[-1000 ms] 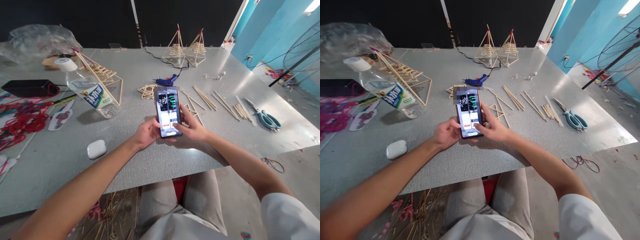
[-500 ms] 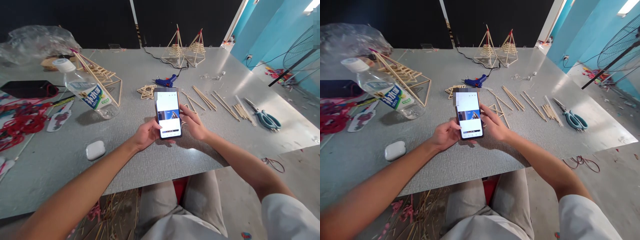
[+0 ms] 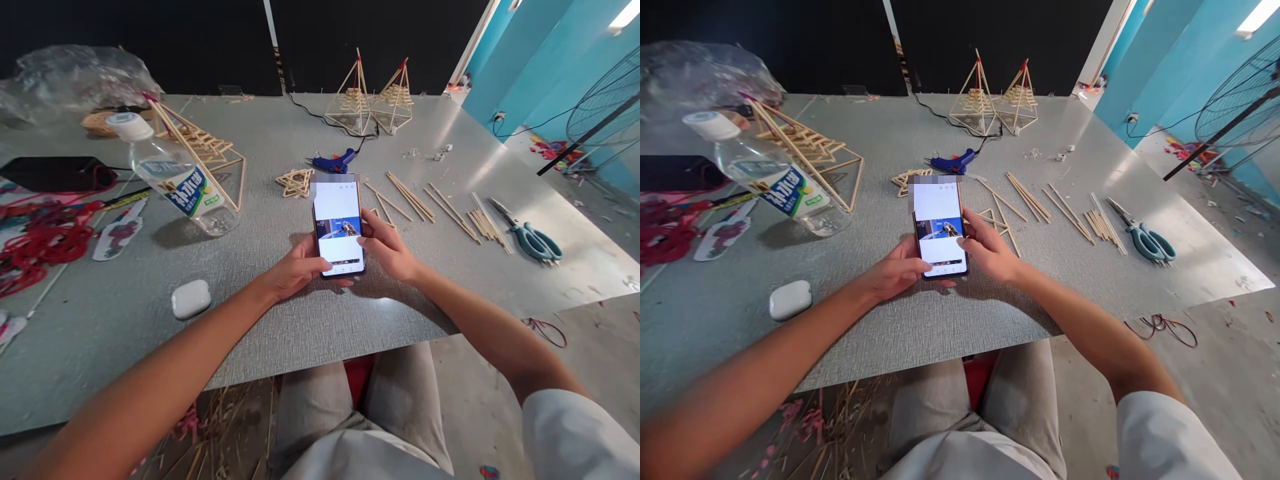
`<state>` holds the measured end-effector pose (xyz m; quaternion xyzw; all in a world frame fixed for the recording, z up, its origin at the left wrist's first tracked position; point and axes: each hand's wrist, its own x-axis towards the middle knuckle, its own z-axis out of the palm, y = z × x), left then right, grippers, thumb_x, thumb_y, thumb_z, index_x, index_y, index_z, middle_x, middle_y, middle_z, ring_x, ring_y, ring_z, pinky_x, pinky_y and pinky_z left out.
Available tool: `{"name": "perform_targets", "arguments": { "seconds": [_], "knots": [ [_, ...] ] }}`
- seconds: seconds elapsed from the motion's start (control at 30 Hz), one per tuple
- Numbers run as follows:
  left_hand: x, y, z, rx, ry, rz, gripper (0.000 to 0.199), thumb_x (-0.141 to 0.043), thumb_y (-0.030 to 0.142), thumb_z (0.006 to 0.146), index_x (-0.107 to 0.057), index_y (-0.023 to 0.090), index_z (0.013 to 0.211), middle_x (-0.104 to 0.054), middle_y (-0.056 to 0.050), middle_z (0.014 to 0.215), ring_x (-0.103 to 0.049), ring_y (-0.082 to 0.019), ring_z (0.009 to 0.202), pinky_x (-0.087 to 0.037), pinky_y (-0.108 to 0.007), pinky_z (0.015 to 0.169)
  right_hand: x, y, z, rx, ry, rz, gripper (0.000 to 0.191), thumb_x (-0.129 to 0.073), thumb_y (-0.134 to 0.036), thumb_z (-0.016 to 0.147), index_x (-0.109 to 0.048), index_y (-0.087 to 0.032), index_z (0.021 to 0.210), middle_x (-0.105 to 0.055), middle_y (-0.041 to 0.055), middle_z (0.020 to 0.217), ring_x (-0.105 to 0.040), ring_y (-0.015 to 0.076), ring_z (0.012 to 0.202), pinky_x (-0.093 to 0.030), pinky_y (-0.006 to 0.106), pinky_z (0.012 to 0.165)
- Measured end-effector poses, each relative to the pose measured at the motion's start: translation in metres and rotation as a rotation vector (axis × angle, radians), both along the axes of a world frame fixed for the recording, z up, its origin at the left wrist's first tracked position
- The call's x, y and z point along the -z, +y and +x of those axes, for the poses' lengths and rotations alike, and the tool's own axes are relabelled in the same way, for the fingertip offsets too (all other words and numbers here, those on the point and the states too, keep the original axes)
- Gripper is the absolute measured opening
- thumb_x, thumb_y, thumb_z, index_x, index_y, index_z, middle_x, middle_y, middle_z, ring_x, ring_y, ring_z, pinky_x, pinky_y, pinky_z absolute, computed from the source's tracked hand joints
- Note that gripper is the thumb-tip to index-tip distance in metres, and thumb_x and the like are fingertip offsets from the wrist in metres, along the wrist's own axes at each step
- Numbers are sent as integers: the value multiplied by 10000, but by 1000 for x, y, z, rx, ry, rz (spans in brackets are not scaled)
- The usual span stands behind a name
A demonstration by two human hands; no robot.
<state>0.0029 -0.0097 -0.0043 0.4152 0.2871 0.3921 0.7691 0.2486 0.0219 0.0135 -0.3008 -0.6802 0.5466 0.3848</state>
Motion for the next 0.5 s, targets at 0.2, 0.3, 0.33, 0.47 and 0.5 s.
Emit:
{"name": "perform_targets", "arguments": {
  "seconds": [0.2, 0.3, 0.33, 0.47, 0.5],
  "knots": [
    [-2, -1, 2, -16, 34, 18, 775, -1005, 258, 765, -643, 239, 1450, -757, -200, 1571, -794, -466, 1348, -798, -560, 870, 0, 1, 1, -55, 10, 8, 727, -693, -378, 1006, -522, -241, 1700, -795, 136, 1476, -765, 325, 1278, -669, 542, 1094],
    [-4, -2, 5, -37, 101, 29, 788, -1028, 287, 777, -639, 211, 1458, -784, -208, 1499, -825, -417, 1261, -794, -477, 798, 0, 0, 1, -68, 7, 29, 752, -700, -395, 989, -526, -243, 1705, -799, 140, 1475, -761, 341, 1290, -659, 576, 1123],
    [-5, -2, 6, -48, 119, 34, 799, -1037, 294, 774, -638, 202, 1460, -787, -212, 1488, -831, -405, 1235, -790, -453, 770, -1, 0, 1, -69, -1, 33, 758, -702, -406, 987, -527, -248, 1708, -806, 138, 1461, -763, 346, 1282, -659, 590, 1127],
    [-8, -3, 6, -58, 102, 34, 826, -1032, 336, 771, -645, 187, 1485, -766, -229, 1529, -827, -417, 1235, -783, -438, 700, -2, -1, 0, -67, -19, 27, 737, -692, -420, 1003, -530, -266, 1705, -808, 136, 1487, -766, 355, 1310, -655, 607, 1154],
    [-8, -3, 6, -48, 82, 32, 815, -1015, 339, 783, -647, 191, 1496, -756, -230, 1555, -822, -425, 1254, -786, -448, 711, -2, -1, 0, -70, -15, 25, 732, -687, -414, 1004, -530, -266, 1703, -801, 139, 1512, -769, 352, 1316, -658, 602, 1152]
  ]
}}
